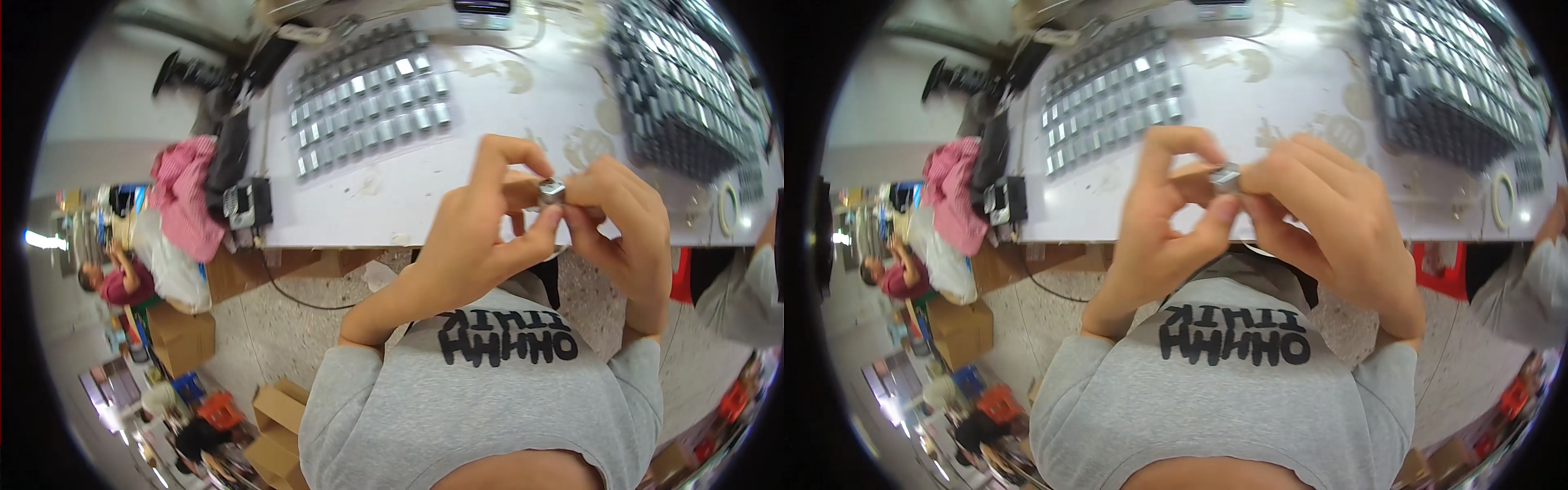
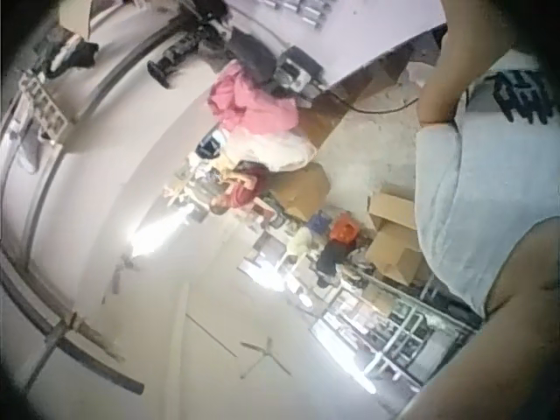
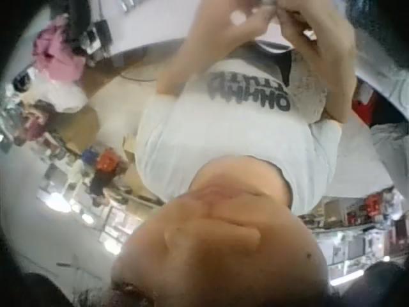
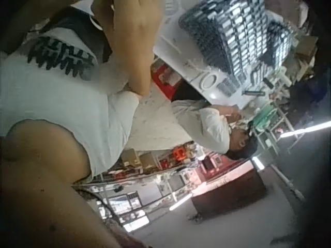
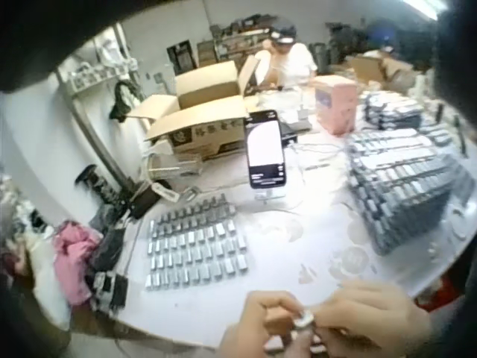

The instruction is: The person repeatedly picks up small silver cylindrical components from a table and wraps them with a strip of white tape. They handle the components one at a time, wrapping the tape around the body of each cylinder before placing it back on the table. The process is repetitive and involves manual dexterity with small objects.

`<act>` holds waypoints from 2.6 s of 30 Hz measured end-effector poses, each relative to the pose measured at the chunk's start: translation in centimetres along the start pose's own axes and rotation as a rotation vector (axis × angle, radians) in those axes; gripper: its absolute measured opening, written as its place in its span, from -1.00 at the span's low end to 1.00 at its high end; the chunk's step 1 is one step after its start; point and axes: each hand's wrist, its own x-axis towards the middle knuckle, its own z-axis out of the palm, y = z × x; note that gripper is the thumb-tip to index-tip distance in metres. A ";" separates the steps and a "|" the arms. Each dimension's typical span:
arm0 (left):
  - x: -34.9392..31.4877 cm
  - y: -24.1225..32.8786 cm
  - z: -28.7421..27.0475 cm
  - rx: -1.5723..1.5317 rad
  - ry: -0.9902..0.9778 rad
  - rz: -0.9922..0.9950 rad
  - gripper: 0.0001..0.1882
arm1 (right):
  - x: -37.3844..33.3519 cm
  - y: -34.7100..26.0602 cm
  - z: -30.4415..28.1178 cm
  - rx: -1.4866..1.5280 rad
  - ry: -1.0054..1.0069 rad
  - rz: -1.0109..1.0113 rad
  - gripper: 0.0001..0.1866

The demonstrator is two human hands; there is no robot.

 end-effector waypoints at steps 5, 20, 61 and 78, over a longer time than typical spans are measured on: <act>-0.8 -0.8 -2.2 0.008 -0.188 -0.146 -0.80 | -0.1 1.1 1.9 -0.232 -0.100 -0.306 -0.78; 2.2 -8.1 -23.0 0.796 0.627 -0.085 -0.74 | -0.3 1.7 4.0 0.175 0.141 -0.302 -0.81; 9.3 -9.9 -30.2 1.540 0.309 0.153 -0.80 | -1.4 1.2 3.1 1.068 0.123 -0.187 -0.80; 9.9 -8.7 -30.6 1.417 0.083 0.057 -0.70 | -1.5 -1.0 2.5 1.081 0.070 0.120 -0.69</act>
